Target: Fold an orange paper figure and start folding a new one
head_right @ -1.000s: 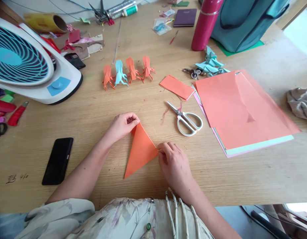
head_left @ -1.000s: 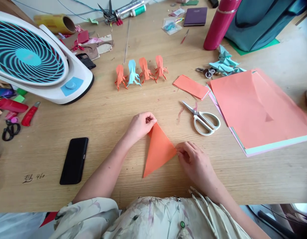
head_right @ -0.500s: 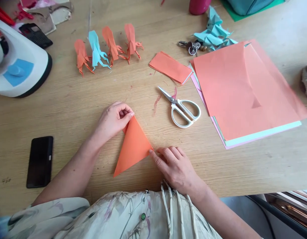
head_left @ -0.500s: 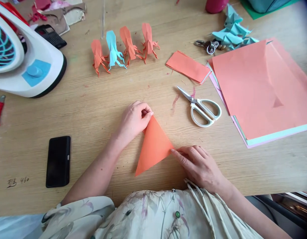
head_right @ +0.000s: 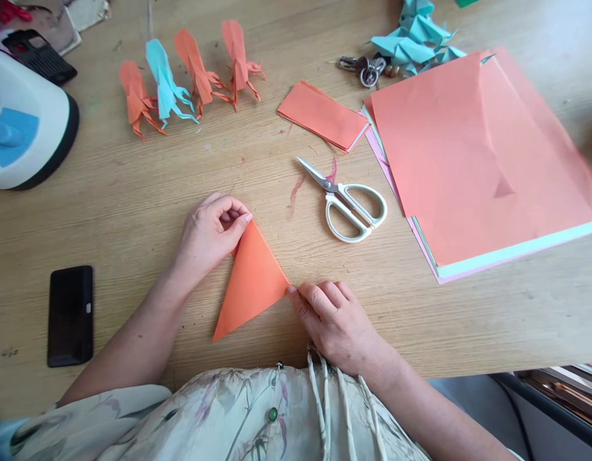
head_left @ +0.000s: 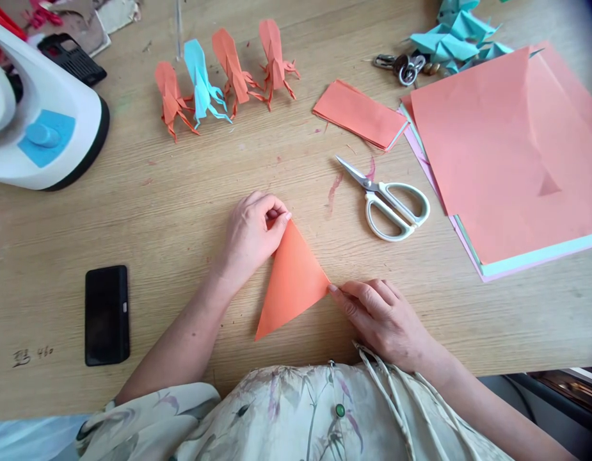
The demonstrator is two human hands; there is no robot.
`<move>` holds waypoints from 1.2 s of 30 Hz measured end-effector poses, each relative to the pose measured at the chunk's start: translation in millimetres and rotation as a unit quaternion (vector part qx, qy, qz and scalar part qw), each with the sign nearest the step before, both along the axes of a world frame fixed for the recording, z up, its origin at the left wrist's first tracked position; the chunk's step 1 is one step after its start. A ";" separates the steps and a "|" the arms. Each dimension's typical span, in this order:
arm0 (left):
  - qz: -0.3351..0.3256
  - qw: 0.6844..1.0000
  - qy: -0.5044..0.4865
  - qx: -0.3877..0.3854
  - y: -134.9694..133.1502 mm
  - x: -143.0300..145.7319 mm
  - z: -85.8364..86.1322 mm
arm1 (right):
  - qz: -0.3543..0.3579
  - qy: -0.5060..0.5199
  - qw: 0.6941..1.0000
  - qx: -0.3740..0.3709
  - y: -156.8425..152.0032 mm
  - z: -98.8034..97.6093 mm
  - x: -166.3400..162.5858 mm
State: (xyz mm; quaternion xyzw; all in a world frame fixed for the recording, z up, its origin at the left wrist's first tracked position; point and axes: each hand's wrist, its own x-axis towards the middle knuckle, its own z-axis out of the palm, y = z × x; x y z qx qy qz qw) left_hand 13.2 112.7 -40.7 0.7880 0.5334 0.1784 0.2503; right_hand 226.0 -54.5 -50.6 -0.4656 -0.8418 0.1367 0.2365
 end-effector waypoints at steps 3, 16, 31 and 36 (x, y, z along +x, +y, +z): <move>0.003 1.000 -0.003 0.009 -1.1 0.1 -2.0 | 0.011 0.000 1.000 -0.006 -1.4 -0.1 1.2; 0.008 0.985 0.074 0.154 -19.4 6.0 -17.8 | 0.021 -0.002 1.000 -0.010 -0.1 1.2 3.2; -0.094 0.978 0.164 0.090 -92.2 4.7 -10.7 | 0.027 -0.001 1.000 0.008 -2.6 0.6 2.3; -0.084 0.978 0.171 0.081 -93.5 9.0 -10.8 | 0.034 0.004 0.999 0.006 -4.1 2.1 4.6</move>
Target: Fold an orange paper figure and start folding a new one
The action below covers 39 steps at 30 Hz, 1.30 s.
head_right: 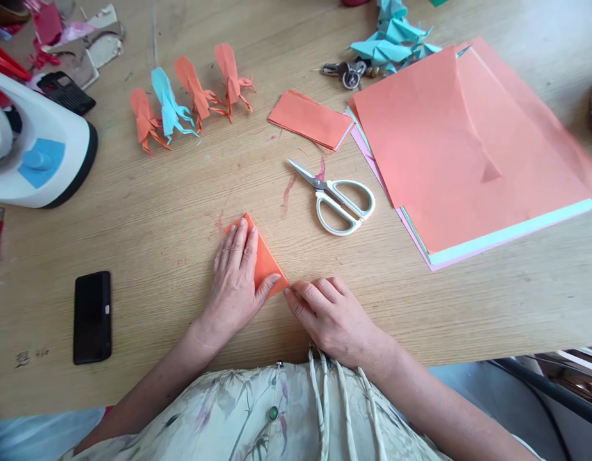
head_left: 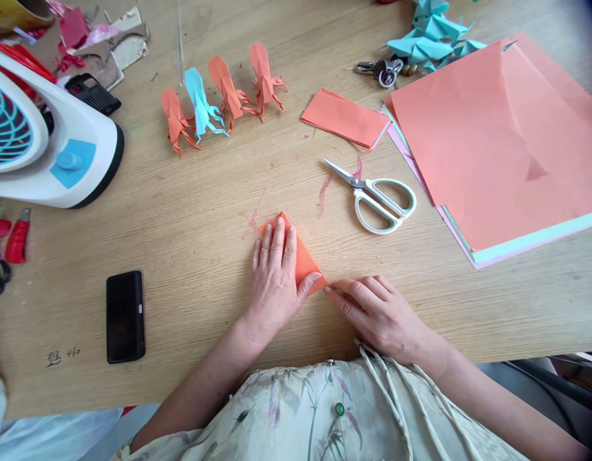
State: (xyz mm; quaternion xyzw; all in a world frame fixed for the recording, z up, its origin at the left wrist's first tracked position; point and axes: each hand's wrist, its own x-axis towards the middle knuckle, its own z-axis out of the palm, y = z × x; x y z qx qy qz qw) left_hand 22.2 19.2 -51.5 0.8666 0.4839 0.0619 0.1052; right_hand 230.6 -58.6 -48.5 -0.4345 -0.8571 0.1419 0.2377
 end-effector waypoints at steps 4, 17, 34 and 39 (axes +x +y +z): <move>-0.001 1.000 0.007 0.000 0.2 0.4 0.7 | -0.001 -0.003 1.000 -0.003 0.3 -1.0 -1.1; 0.003 0.999 0.033 0.010 -0.3 1.3 1.7 | -0.021 -0.047 0.998 0.021 -0.5 -5.0 -6.1; -0.018 0.995 0.089 0.041 15.8 -14.4 6.1 | -0.025 -0.035 0.998 0.035 -0.5 -8.9 -8.6; -0.022 0.991 0.123 0.038 20.6 -12.9 10.8 | -0.029 -0.024 0.999 0.034 0.1 -9.2 -9.0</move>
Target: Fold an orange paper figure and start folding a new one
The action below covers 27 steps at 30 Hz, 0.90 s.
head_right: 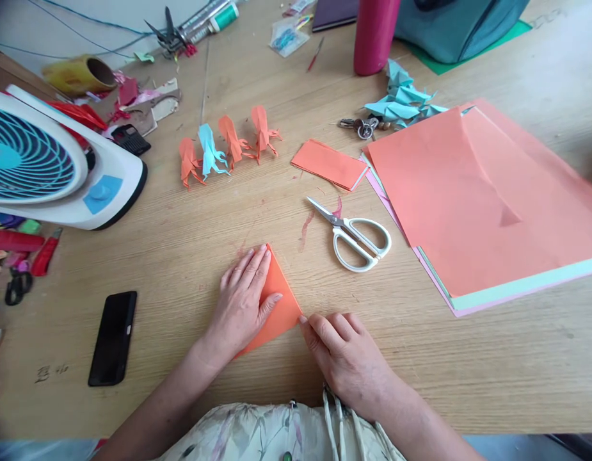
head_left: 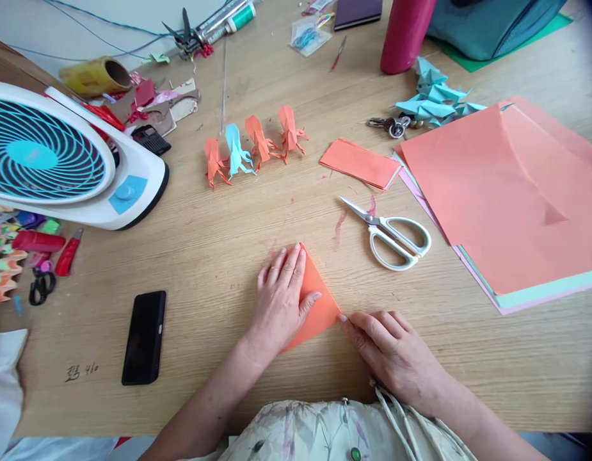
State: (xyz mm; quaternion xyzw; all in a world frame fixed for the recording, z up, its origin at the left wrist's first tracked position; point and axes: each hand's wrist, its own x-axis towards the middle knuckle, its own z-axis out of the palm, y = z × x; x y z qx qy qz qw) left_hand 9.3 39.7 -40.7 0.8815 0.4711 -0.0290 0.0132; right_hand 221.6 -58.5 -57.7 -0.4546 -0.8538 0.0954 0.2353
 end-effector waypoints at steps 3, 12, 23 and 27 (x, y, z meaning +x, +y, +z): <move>0.005 1.000 -0.002 0.000 2.9 1.0 1.0 | -0.001 0.008 1.000 0.000 0.9 1.0 -0.3; 0.023 0.999 -0.023 -0.001 14.5 5.7 4.2 | -0.003 0.021 1.000 -0.003 2.2 0.6 -0.1; 0.021 1.000 0.013 -0.002 19.7 10.3 7.8 | 0.002 0.023 1.000 -0.005 2.5 1.1 0.6; 0.016 1.000 0.007 0.001 19.9 8.9 6.5 | 0.004 0.020 1.000 -0.004 2.7 2.0 0.6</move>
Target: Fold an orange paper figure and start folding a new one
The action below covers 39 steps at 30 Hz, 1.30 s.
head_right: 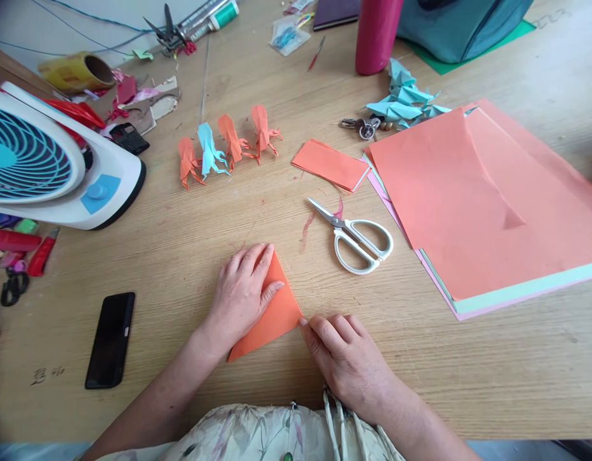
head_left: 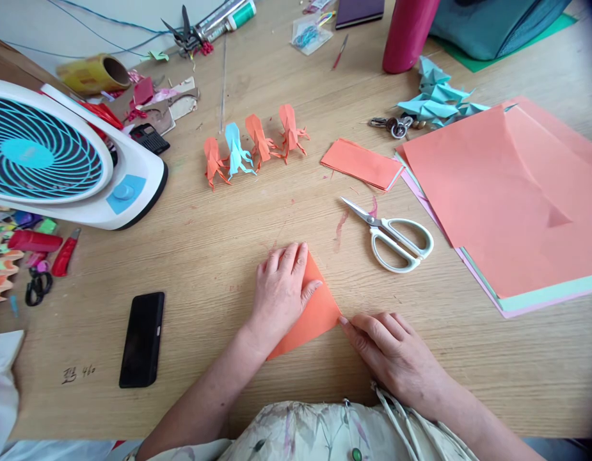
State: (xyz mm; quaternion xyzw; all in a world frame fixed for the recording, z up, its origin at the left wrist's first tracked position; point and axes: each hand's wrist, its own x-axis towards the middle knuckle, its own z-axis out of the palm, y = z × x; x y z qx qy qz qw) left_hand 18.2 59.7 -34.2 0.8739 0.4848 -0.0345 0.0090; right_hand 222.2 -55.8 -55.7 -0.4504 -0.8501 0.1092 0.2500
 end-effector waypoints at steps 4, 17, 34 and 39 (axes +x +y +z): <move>-0.018 1.000 -0.020 0.014 0.4 -4.1 -2.3 | -0.001 -0.007 1.000 -0.007 -0.8 -0.5 -0.4; -0.020 0.999 -0.025 0.020 0.6 -3.9 -2.3 | -0.012 -0.005 1.000 -0.017 -3.6 -4.7 -1.5; 0.000 1.000 0.011 -0.015 4.4 9.5 17.2 | -0.009 -0.013 1.000 -0.015 -1.1 -0.2 1.0; -0.009 0.999 0.020 -0.026 7.9 13.1 21.0 | 0.014 -0.039 0.999 -0.008 0.2 2.8 2.4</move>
